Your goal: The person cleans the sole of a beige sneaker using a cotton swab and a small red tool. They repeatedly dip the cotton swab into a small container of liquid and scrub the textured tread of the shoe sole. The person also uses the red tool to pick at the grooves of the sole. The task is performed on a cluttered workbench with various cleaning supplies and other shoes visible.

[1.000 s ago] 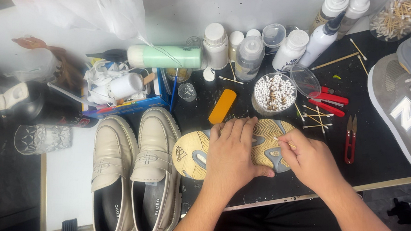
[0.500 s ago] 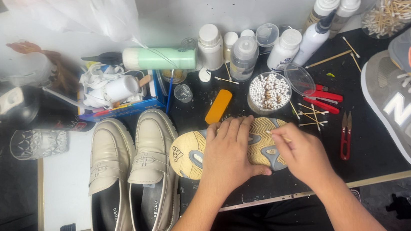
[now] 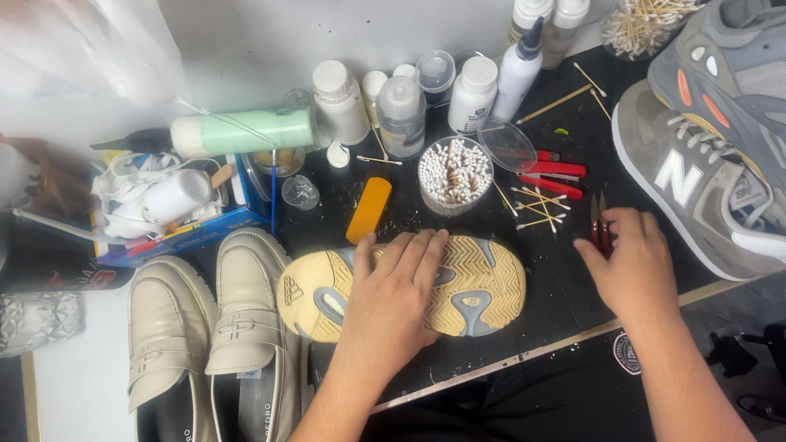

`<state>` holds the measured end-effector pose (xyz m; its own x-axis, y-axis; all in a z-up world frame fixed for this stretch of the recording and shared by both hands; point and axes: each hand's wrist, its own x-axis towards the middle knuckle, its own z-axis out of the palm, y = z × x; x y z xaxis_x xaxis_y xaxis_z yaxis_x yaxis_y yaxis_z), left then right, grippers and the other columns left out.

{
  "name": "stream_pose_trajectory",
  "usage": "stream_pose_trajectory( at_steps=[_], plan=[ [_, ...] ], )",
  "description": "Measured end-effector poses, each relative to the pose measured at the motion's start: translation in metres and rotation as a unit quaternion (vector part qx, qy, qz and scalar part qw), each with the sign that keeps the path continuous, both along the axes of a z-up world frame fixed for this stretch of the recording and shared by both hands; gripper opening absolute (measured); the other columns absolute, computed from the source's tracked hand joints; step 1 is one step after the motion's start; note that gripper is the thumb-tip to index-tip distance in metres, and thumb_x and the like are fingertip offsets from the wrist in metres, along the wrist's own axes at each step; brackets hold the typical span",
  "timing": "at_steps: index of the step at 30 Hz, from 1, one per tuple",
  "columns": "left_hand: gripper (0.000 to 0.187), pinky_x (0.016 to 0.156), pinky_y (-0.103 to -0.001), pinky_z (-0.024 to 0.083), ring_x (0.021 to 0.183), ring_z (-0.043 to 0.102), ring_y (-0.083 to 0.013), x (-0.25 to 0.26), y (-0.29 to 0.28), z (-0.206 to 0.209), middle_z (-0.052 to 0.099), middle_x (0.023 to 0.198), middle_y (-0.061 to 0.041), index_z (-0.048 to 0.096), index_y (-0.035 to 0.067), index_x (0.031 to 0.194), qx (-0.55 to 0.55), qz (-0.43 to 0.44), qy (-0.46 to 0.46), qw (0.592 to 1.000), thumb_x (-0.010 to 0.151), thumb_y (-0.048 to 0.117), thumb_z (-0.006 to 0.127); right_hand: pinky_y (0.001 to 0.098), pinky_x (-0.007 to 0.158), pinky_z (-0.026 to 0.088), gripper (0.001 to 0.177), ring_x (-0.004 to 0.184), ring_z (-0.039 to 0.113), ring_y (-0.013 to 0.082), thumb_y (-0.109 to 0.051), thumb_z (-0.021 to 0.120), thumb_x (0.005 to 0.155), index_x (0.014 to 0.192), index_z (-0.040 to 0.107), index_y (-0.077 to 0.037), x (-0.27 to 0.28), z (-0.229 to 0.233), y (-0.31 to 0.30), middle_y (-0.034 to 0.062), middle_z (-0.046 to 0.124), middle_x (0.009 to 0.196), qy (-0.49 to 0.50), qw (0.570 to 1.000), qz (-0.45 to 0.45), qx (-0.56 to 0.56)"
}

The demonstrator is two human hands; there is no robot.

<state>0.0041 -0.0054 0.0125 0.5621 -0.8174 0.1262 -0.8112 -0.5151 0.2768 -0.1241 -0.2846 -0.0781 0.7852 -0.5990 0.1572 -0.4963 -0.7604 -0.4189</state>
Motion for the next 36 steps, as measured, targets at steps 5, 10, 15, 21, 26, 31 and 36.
stream_pose_trajectory(
  at_steps=[5,10,15,21,26,31,36],
  plan=[
    [0.112,0.117,-0.058,0.027,0.134,0.051,-0.0255,0.007,0.007,-0.003,0.058,0.141,-0.006,0.046,0.010,0.148,-0.011,-0.008,-0.039,0.999,0.047,0.017,0.094,0.0357,0.076,0.056,0.056,0.084,0.069,0.0242,-0.011,0.082,0.078,0.128,0.061,0.002,-0.012,-0.017,-0.015,0.0140,0.070,0.101,-0.054,0.992,-0.017,0.111],
    [0.117,0.114,-0.055,0.029,0.131,0.052,-0.0297,0.024,0.018,-0.002,0.061,0.137,-0.010,0.052,0.007,0.143,-0.066,-0.043,0.023,0.997,0.043,0.054,0.089,0.0319,0.075,0.054,0.021,0.079,0.067,0.0191,-0.008,0.077,0.091,0.112,0.076,-0.002,-0.017,0.001,-0.010,0.0103,0.071,0.088,-0.059,0.979,-0.015,0.192],
    [0.082,0.111,-0.048,0.036,0.125,0.057,-0.0286,0.019,0.008,-0.008,0.068,0.129,-0.008,0.064,0.007,0.132,-0.096,-0.006,0.022,0.995,0.072,0.060,0.079,0.0282,0.072,0.055,0.023,0.081,0.069,0.0147,-0.008,0.076,0.088,0.112,0.077,-0.005,-0.012,0.024,0.000,0.0056,0.073,0.093,-0.096,0.962,0.121,0.225],
    [0.075,0.110,-0.047,0.037,0.122,0.060,-0.0269,0.018,0.008,-0.016,0.070,0.126,-0.007,0.067,0.008,0.131,-0.110,0.001,0.018,0.994,0.074,0.054,0.080,0.0276,0.078,0.060,0.026,0.088,0.077,0.0140,-0.011,0.086,0.079,0.100,0.074,-0.002,-0.003,0.033,0.007,0.0088,0.079,0.092,0.000,0.980,0.072,0.187],
    [0.074,0.111,-0.047,0.036,0.121,0.060,-0.0270,0.018,0.008,-0.014,0.070,0.126,-0.007,0.067,0.008,0.131,-0.111,0.005,0.018,0.994,0.073,0.053,0.080,0.0300,0.069,0.057,0.015,0.079,0.075,0.0155,-0.007,0.082,0.085,0.099,0.076,-0.003,0.007,0.013,0.008,0.0085,0.079,0.092,-0.026,0.970,0.134,0.202],
    [0.073,0.110,-0.047,0.036,0.120,0.060,-0.0265,0.018,0.007,-0.013,0.071,0.124,-0.006,0.068,0.009,0.129,-0.100,0.015,0.034,0.994,0.071,0.050,0.081,0.0316,0.088,0.061,0.015,0.096,0.074,0.0190,0.006,0.068,0.093,0.106,0.067,-0.001,0.017,-0.019,0.014,0.0170,0.074,0.105,-0.196,0.831,0.171,0.491],
    [0.073,0.108,-0.047,0.037,0.118,0.060,-0.0264,0.021,0.004,-0.011,0.071,0.122,-0.006,0.068,0.009,0.128,-0.102,0.013,0.035,0.994,0.070,0.051,0.082,0.0359,0.088,0.062,0.020,0.098,0.073,0.0220,0.013,0.067,0.090,0.102,0.057,0.000,0.041,-0.053,0.041,0.0215,0.069,0.108,-0.255,0.705,0.262,0.608]
  ],
)
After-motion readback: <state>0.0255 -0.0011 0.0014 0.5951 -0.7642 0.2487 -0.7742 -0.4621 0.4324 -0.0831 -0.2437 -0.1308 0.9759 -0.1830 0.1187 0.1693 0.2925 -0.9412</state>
